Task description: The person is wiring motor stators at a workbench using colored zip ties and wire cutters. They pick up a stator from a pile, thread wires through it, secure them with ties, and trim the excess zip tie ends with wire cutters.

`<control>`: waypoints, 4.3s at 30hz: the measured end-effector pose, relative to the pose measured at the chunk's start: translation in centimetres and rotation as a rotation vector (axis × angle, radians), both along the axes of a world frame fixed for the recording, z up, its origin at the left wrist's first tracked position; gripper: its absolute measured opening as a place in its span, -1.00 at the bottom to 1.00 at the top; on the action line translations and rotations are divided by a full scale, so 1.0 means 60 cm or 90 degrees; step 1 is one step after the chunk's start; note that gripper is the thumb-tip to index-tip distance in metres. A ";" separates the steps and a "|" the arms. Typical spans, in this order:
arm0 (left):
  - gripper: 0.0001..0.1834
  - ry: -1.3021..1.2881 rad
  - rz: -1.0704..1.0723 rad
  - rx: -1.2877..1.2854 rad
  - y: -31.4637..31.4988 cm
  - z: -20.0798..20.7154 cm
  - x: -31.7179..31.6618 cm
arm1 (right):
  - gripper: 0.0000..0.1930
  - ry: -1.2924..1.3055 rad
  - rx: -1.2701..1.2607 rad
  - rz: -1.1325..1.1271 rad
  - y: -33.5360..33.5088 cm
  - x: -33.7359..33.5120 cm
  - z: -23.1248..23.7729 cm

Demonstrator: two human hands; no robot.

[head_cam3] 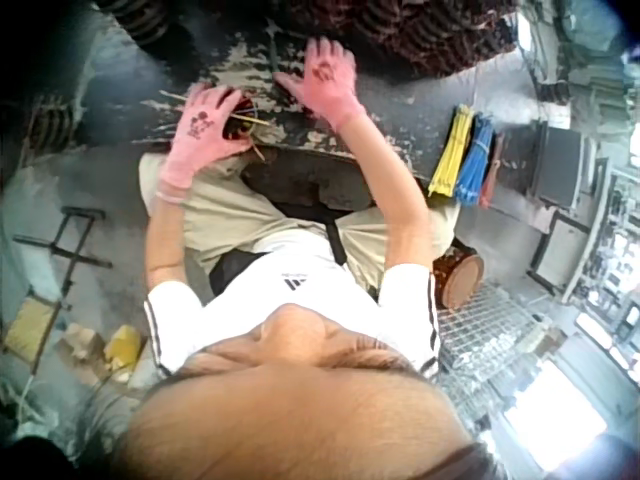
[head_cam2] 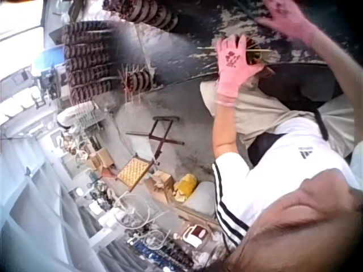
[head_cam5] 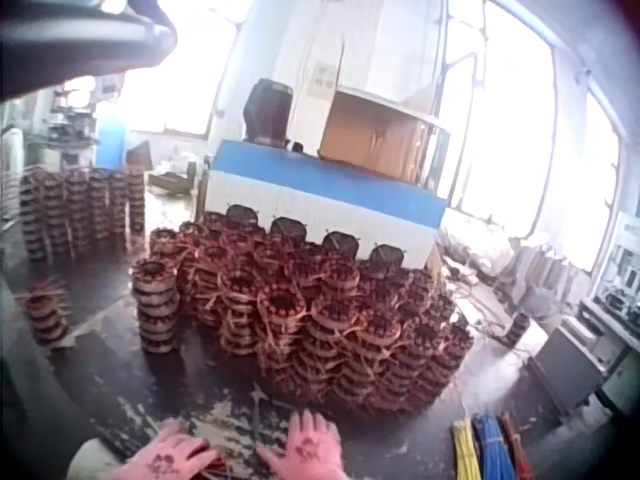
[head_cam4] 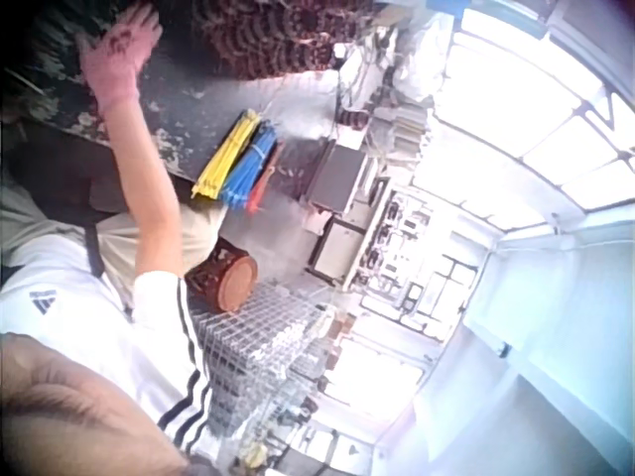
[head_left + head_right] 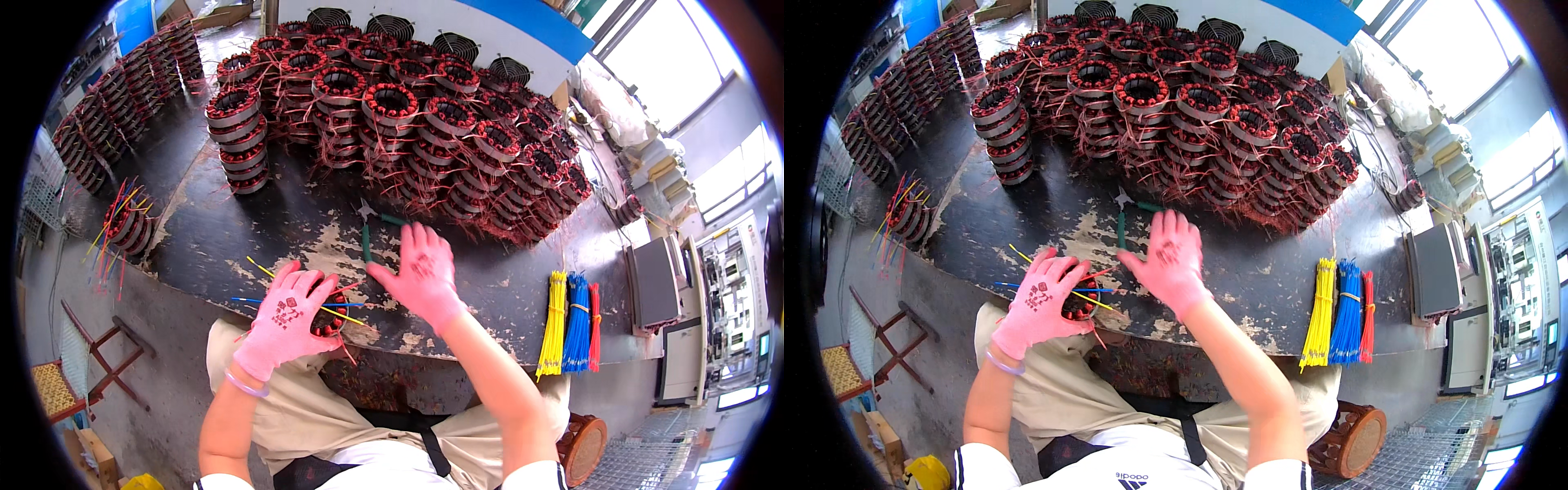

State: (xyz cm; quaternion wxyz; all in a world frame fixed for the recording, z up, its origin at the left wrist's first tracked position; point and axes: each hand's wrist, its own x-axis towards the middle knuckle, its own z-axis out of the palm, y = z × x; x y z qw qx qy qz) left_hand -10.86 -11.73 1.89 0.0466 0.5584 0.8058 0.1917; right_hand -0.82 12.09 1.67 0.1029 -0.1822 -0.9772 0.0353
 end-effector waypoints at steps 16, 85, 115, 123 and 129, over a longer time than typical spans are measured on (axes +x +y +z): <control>0.13 0.016 -0.044 0.005 -0.019 0.020 -0.011 | -0.36 0.134 -1.049 -0.154 0.079 0.025 -0.006; 0.03 -0.035 -0.192 0.041 0.157 0.000 0.012 | -0.46 -0.141 -1.134 -0.143 0.070 0.291 0.016; 0.09 -0.042 -0.117 0.020 0.149 0.004 0.036 | -0.48 -0.121 -1.195 -0.144 0.068 0.288 0.013; 0.20 0.048 0.078 -0.017 0.148 0.001 0.085 | -0.41 -0.095 -1.349 -0.206 0.078 0.324 -0.003; 0.15 -0.031 0.094 -0.062 0.155 0.009 0.085 | -0.42 -0.195 -1.381 -0.194 0.056 0.334 0.011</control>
